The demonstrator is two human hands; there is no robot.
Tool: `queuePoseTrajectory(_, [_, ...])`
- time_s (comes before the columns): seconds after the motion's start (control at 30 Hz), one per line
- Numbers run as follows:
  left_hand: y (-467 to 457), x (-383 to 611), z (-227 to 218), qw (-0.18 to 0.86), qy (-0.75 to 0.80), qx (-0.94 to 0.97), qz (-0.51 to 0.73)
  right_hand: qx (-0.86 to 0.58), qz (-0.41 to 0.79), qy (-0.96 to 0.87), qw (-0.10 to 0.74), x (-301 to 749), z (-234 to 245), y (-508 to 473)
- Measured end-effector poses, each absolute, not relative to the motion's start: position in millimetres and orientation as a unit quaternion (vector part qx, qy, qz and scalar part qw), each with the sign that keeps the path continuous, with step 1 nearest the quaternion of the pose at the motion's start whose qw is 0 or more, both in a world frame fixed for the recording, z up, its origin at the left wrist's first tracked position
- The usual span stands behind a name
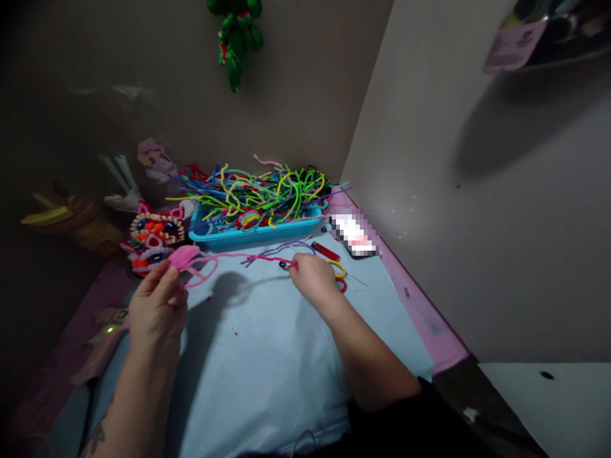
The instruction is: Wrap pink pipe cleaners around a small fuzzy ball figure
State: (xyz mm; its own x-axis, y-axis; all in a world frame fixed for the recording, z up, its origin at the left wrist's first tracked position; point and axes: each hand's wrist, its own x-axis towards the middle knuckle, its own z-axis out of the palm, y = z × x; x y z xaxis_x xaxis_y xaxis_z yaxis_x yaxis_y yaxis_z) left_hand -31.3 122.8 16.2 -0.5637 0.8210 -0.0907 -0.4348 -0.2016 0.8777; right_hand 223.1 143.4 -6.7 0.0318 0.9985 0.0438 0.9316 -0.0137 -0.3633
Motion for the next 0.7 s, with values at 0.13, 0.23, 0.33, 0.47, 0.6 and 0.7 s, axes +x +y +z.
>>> queuePoseTrajectory(0.13, [124.6, -42.9, 22.3, 0.370, 0.451, 0.211, 0.785, -0.685, 0.189, -0.681, 0.179, 233.8, -2.2, 145.6])
queuePoseTrajectory(0.23, [123.6, -40.5, 21.3, 0.370, 0.459, 0.216, 0.778, -0.647, 0.259, -0.678, 0.233, 239.0, 0.8, 145.6])
queuePoseTrajectory(0.33, [121.9, -32.2, 16.4, 0.397, 0.487, 0.223, 0.745, -0.582, 0.380, -0.612, 0.377, 240.1, 6.2, 142.6])
queuePoseTrajectory(0.47, [118.9, -18.7, 8.9, 0.458, 0.502, 0.216, 0.701, -0.459, 0.474, -0.476, 0.582, 234.9, 10.5, 135.6])
queuePoseTrajectory(0.6, [114.9, -6.3, 5.6, 0.516, 0.504, 0.211, 0.660, -0.382, 0.466, -0.457, 0.654, 226.1, 9.8, 129.9])
queuePoseTrajectory(0.7, [112.0, 0.2, 4.7, 0.540, 0.501, 0.212, 0.642, -0.375, 0.470, -0.472, 0.645, 220.3, 10.1, 127.4])
